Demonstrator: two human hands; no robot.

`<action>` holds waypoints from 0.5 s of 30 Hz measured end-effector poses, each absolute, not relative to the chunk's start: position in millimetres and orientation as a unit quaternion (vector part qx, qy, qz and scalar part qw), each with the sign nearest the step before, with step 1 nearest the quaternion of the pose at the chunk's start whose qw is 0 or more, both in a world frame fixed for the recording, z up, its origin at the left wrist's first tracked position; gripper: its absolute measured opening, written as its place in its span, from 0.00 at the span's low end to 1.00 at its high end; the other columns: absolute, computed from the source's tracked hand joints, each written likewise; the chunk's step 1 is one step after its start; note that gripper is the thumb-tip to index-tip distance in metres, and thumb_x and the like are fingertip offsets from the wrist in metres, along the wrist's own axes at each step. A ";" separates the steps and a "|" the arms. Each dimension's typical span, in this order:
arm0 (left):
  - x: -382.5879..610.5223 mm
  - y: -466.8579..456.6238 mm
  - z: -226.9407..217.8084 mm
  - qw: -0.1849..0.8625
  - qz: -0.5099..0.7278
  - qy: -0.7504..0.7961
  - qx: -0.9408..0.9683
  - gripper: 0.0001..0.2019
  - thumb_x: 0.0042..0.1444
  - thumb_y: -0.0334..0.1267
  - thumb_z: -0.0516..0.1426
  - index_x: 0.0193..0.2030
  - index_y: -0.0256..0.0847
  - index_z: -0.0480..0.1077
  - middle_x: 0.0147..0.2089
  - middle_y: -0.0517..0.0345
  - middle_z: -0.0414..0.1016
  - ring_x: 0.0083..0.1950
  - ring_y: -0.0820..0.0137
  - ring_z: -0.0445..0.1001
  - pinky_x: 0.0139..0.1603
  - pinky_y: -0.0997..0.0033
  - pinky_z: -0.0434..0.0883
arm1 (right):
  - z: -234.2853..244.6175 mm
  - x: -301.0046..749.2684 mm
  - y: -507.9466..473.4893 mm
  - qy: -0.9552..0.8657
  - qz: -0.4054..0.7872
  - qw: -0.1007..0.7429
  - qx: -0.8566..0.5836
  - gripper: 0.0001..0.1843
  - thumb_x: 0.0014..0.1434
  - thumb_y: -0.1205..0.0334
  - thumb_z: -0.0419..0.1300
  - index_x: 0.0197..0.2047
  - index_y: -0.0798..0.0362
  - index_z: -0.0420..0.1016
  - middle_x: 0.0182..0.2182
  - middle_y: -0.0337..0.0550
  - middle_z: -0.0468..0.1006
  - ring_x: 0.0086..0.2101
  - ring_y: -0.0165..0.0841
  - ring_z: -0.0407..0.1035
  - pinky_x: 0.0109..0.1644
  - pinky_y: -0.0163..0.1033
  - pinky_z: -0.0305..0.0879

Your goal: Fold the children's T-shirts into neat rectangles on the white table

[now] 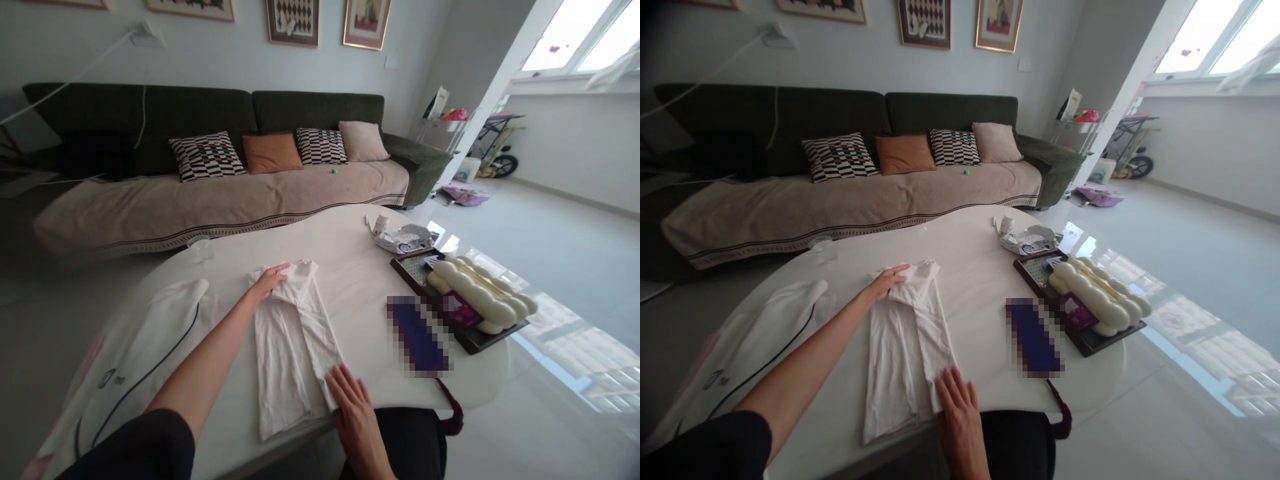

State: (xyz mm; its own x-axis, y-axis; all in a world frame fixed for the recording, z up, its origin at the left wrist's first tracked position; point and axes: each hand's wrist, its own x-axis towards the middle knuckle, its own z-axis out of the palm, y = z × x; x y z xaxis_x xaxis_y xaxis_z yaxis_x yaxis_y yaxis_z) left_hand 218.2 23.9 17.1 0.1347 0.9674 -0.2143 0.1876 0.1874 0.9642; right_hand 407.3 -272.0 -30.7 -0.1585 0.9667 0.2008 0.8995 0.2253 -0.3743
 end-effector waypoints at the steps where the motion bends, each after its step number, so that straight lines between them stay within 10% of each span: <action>1: 216.5 26.7 18.4 0.522 0.366 0.558 0.532 0.24 0.43 0.30 0.56 0.51 0.40 0.68 0.38 0.55 0.77 0.35 0.68 0.75 0.35 0.70 0.71 | -30.3 406.4 -272.3 -0.757 0.078 0.198 -0.618 0.39 0.45 0.80 0.44 0.60 0.47 0.58 0.58 0.40 0.60 0.59 0.36 0.51 0.57 0.50 0.56; 15: 216.4 26.9 0.7 0.137 0.238 0.686 0.674 0.20 0.50 0.36 0.54 0.52 0.41 0.65 0.58 0.45 0.59 0.59 0.55 0.58 0.56 0.57 0.59 | -45.0 400.8 -273.0 -0.814 -0.010 0.134 -0.566 0.26 0.58 0.66 0.49 0.60 0.47 0.56 0.60 0.45 0.54 0.57 0.44 0.53 0.52 0.51 0.61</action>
State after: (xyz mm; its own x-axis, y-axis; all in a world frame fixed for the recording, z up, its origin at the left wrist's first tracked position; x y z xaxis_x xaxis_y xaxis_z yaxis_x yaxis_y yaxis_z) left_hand 216.4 26.9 0.7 -0.0547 0.9898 0.1319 0.8595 -0.0205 0.5107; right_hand 400.8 -273.0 -45.0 -0.3238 0.9179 0.2295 0.9235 0.3594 -0.1344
